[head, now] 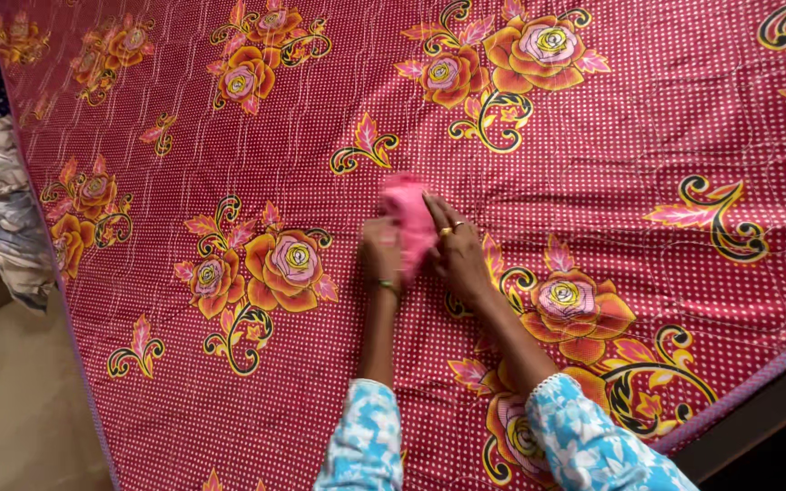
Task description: The person wipes the surface of a floral-patterned mattress using a pink cloth. They move around the mattress, cleaning different sections and edges while sitting on the floor.
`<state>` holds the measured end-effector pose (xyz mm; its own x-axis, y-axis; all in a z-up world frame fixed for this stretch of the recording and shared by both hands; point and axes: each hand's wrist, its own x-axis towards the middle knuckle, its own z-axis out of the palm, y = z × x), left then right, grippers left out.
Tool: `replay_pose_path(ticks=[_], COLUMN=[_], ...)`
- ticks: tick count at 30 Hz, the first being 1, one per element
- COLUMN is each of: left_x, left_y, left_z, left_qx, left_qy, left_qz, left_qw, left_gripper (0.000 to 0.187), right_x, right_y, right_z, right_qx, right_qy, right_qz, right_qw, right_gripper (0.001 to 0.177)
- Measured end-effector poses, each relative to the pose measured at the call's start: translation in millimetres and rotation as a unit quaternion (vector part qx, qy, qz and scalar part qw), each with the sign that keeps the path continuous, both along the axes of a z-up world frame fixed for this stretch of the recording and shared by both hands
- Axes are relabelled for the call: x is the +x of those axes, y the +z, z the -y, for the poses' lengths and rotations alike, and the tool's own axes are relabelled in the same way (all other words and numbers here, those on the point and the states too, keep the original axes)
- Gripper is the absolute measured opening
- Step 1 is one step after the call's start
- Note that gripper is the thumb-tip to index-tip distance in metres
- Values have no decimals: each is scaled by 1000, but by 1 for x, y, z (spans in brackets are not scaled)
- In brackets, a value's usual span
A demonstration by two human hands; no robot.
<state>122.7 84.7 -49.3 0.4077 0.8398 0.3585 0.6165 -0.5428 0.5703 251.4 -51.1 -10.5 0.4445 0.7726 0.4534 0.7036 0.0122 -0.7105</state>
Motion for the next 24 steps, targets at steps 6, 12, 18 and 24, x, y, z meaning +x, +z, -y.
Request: replay_pose_path(ticks=[6, 12, 18, 24], left_x=[15, -32, 14, 163], left_y=[66, 72, 21, -20], left_z=[20, -4, -66, -67], left_qx=[22, 138, 89, 71], left_qy=[-16, 303, 244, -112], left_qz=[142, -132, -225, -174], left_qw=[989, 934, 939, 976], left_gripper=[22, 38, 37, 57], right_x=[15, -49, -30, 91], right_y=[-14, -9, -24, -38], right_z=[-4, -111, -150, -97], right_qx=[31, -80, -166, -177], right_qy=[-172, 87, -4, -222], right_qz=[-75, 235, 243, 206], right_qw=[982, 965, 956, 936], right_gripper=[25, 54, 58, 57])
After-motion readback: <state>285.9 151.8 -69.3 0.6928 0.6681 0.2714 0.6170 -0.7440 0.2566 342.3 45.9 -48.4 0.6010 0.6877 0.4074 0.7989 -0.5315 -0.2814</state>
